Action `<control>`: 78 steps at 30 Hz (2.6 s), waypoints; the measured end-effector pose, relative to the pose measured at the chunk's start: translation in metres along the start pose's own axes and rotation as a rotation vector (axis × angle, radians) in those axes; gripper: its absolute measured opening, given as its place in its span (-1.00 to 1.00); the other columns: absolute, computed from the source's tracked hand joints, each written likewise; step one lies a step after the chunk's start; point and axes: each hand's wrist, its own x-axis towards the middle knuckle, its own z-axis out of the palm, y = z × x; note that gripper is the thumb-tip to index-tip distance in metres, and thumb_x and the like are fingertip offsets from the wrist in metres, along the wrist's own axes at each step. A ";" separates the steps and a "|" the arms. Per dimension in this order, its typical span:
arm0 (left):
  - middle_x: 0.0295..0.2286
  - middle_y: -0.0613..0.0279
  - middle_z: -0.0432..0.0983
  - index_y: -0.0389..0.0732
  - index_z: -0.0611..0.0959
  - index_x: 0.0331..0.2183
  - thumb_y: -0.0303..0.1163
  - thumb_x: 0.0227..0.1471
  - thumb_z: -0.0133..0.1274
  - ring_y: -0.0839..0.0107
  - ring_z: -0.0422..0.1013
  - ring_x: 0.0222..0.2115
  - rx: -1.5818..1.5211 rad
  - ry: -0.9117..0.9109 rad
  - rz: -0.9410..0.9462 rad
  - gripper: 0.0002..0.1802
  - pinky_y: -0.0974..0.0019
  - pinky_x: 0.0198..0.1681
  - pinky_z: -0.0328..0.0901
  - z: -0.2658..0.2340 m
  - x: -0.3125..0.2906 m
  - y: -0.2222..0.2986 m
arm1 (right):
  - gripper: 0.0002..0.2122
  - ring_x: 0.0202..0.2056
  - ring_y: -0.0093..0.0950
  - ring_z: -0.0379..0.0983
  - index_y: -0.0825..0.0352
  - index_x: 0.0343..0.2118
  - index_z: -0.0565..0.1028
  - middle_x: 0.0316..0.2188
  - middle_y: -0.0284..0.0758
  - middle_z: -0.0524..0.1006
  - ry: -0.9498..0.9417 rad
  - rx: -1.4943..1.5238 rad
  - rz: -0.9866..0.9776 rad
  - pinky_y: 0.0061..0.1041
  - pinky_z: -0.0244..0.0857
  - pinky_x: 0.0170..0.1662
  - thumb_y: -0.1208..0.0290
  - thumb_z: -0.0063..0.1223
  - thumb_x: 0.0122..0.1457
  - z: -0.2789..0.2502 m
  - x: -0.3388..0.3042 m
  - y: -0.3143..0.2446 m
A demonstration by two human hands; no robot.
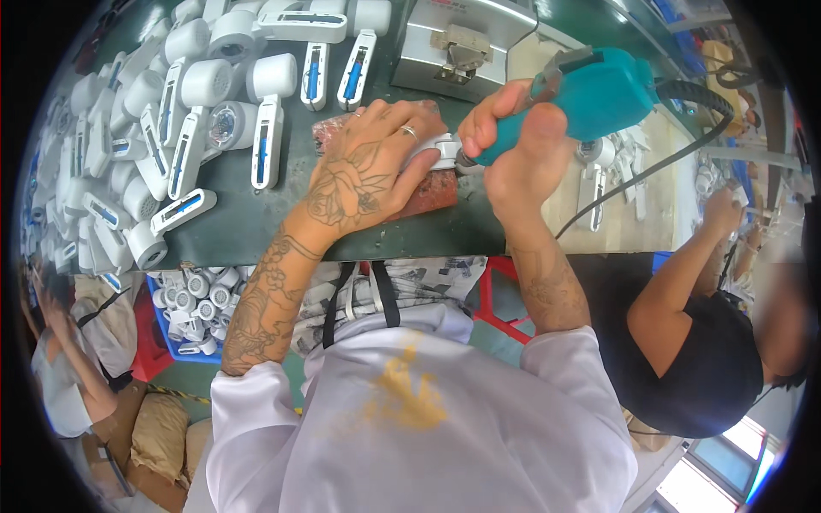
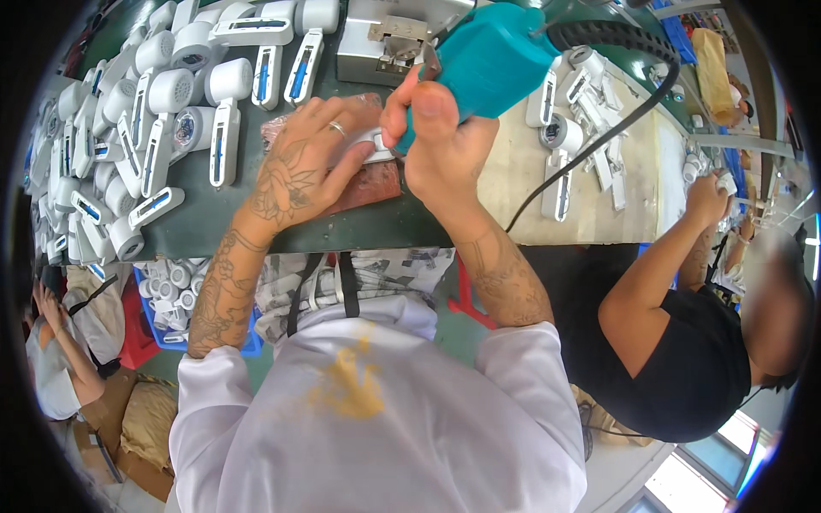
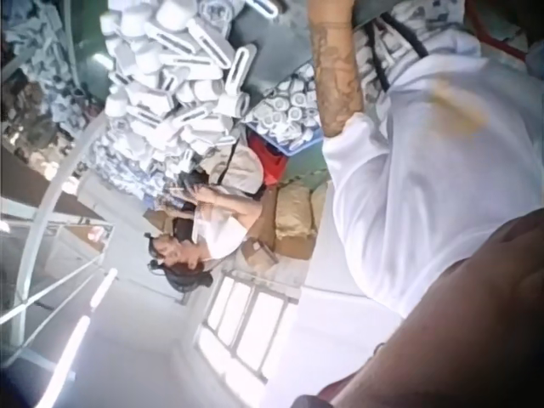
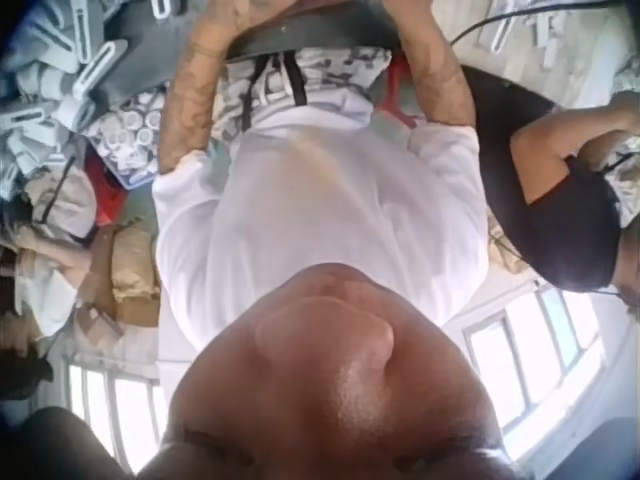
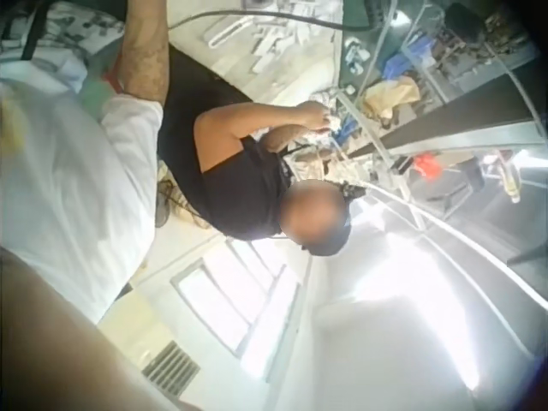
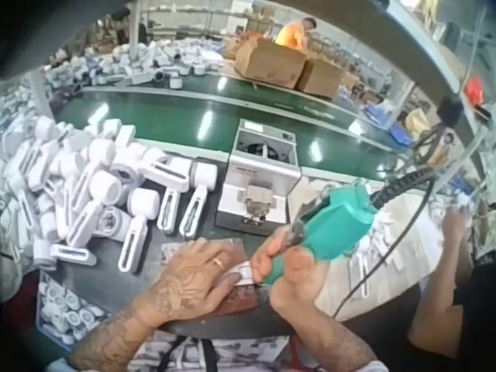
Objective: Assembling components of portable hair dryers using an electric screwdriver at a factory assembly line.
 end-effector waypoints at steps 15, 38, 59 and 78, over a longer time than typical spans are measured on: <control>-0.28 0.15 0.47 -0.12 0.62 -0.24 -0.11 0.00 0.21 0.17 0.43 -0.22 0.360 0.118 0.175 -0.65 0.16 -0.10 0.34 0.004 -0.050 0.023 | -0.34 -0.67 -0.60 0.17 0.33 -0.17 0.46 -0.65 -0.43 0.31 0.184 0.355 -0.118 -0.60 0.06 -0.57 -0.35 -0.09 0.20 -0.014 -0.050 -0.035; -0.04 -0.09 0.48 -0.37 0.39 0.15 -0.22 0.23 0.05 0.24 0.48 -0.15 0.210 0.814 -0.752 -0.42 0.28 -0.08 0.37 -0.221 -0.170 -0.041 | -0.29 -0.75 -0.57 0.19 0.32 -0.25 0.30 -0.71 -0.41 0.28 0.109 0.232 0.029 -0.61 0.14 -0.66 -0.45 -0.12 0.13 0.011 -0.096 -0.027; -0.23 -0.14 0.60 -0.34 0.54 0.00 -0.10 0.16 0.08 -0.04 0.54 -0.21 0.889 0.577 -0.627 -0.46 0.00 -0.13 0.41 -0.207 -0.090 -0.108 | -0.30 -0.71 -0.55 0.21 0.33 -0.23 0.29 -0.67 -0.40 0.29 0.057 0.208 0.048 -0.59 0.16 -0.63 -0.41 -0.06 0.13 -0.007 -0.116 -0.039; -0.29 0.01 0.60 -0.27 0.61 -0.12 -0.09 0.06 0.22 0.05 0.52 -0.23 -0.248 0.032 -0.102 -0.52 0.11 -0.11 0.38 0.031 0.094 0.083 | -0.24 -0.54 -0.48 0.44 0.50 -0.19 0.43 -0.47 -0.28 0.48 0.236 0.122 0.153 -0.51 0.28 -0.50 -0.31 0.22 -0.02 -0.071 -0.127 -0.061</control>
